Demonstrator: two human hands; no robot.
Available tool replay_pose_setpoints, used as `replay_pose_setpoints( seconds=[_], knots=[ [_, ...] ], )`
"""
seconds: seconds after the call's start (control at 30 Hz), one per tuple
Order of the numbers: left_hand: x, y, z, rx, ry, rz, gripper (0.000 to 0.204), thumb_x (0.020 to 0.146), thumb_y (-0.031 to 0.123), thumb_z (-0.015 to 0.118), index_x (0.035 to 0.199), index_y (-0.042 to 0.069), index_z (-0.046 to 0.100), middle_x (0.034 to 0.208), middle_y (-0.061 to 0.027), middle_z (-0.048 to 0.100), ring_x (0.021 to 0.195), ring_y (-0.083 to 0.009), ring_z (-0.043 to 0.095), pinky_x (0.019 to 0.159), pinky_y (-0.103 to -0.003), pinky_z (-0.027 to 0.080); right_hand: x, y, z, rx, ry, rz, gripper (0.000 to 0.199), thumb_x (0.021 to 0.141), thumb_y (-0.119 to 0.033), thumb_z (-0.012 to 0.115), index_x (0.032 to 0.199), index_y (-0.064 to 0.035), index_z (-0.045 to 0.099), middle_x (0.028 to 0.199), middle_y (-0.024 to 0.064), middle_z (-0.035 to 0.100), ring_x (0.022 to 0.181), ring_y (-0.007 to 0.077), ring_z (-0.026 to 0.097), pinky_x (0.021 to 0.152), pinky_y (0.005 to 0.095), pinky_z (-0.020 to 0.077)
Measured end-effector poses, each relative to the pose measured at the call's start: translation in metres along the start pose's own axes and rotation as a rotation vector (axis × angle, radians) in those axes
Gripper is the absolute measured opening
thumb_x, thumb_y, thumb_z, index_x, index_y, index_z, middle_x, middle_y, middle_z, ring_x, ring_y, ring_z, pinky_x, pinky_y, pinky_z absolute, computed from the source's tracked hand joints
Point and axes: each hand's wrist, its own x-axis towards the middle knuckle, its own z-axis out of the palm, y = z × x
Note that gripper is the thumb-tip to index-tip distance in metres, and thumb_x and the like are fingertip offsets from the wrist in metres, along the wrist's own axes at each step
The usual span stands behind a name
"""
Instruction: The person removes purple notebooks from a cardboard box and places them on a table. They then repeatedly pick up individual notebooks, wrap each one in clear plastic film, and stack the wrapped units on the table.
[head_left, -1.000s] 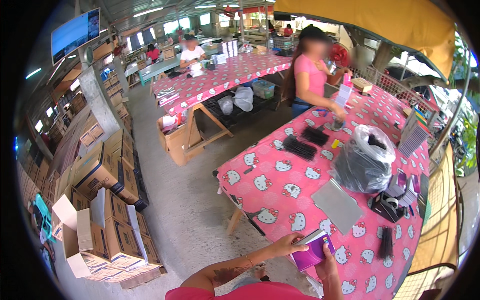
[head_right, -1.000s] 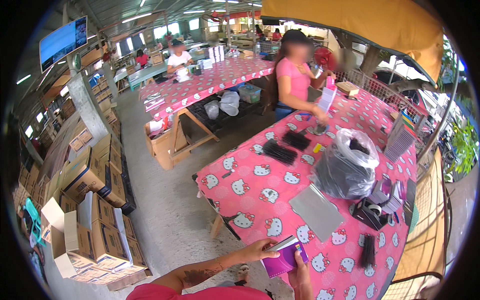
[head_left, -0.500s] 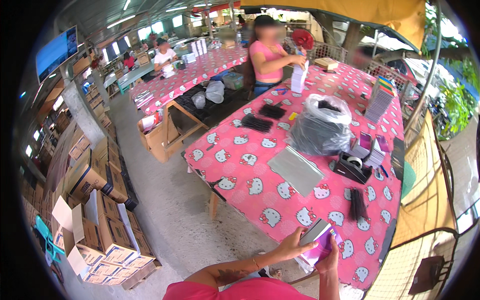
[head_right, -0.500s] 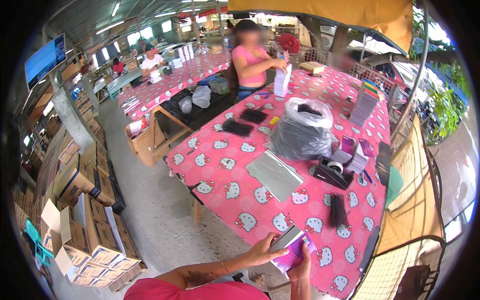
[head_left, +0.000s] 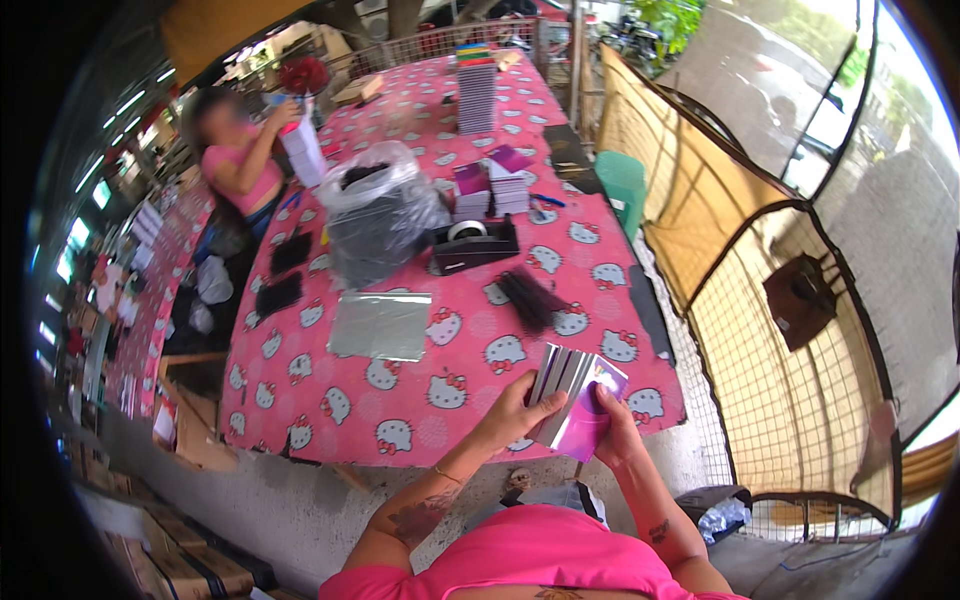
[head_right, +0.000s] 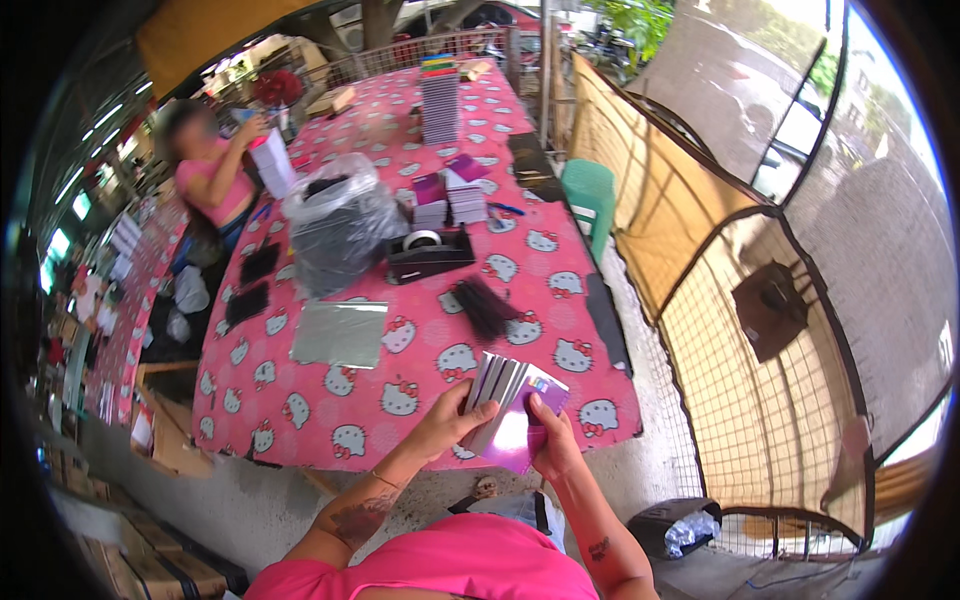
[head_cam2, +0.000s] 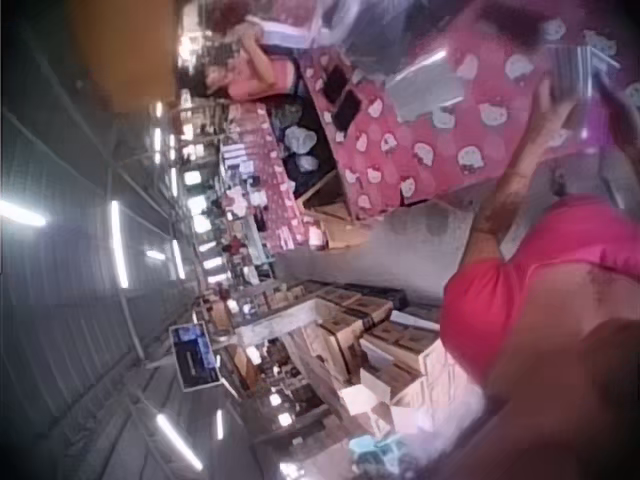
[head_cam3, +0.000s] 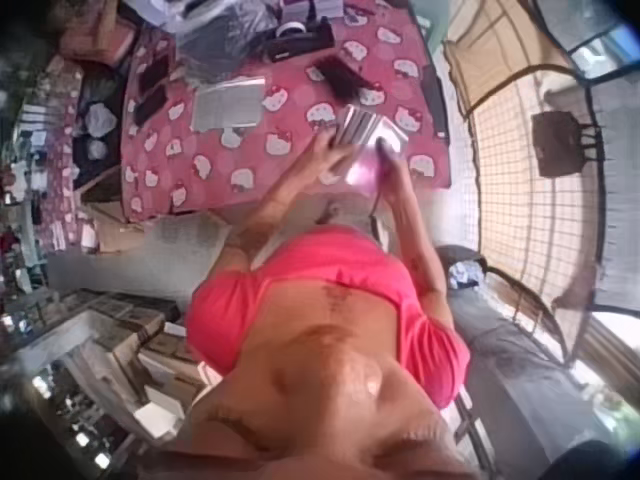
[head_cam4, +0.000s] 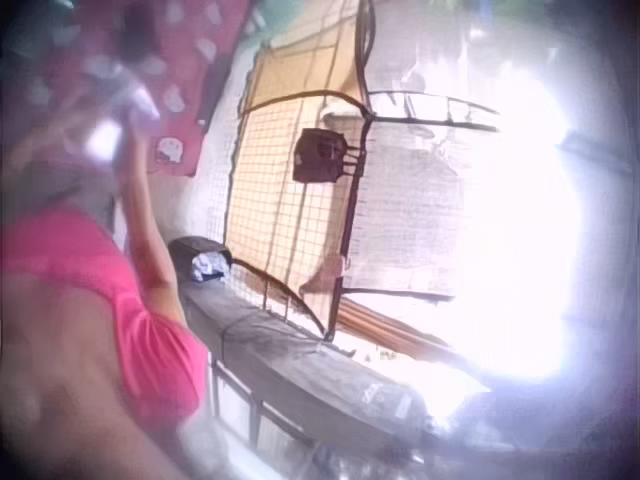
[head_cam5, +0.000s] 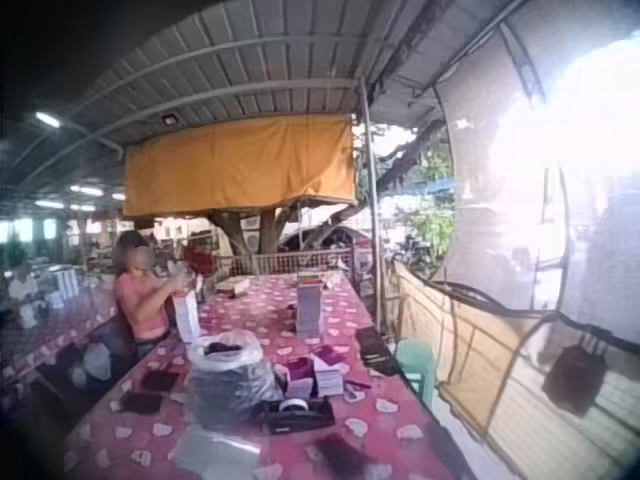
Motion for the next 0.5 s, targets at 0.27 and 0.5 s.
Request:
replay_pose_setpoints(
  seconds=[0.27, 0.5],
  knots=[
    [0.069, 0.004, 0.072, -0.041, -0.024, 0.057, 0.045, 0.09, 0.033, 0.076, 0.118, 0.003, 0.057, 0.104, -0.0025, 0.064, 0.096, -0.0097, 0.06, 0.084, -0.028, 0.05, -0.001, -0.084, -0.053, -0.059, 0.028, -0.059, 0.044, 0.093, -0.03, 0.071, 0.125, -0.0035, 0.056, 0.114, 0.0085, 0.067, 0.104, 0.0202, 0.066, 0.093, 0.0386, 0.0535],
    [0.162, 0.001, 0.18, 0.002, 0.023, 0.052, 0.056, 0.086, 0.034, 0.08, 0.123, 0.002, 0.054, 0.11, -0.0039, 0.064, 0.099, -0.0117, 0.061, 0.088, -0.028, 0.05, 0.018, -0.201, -0.142, -0.074, -0.015, 0.044, 0.051, 0.091, -0.028, 0.071, 0.13, -0.002, 0.052, 0.122, 0.014, 0.063, 0.111, 0.0268, 0.063, 0.099, 0.0444, 0.0514]
  ],
)
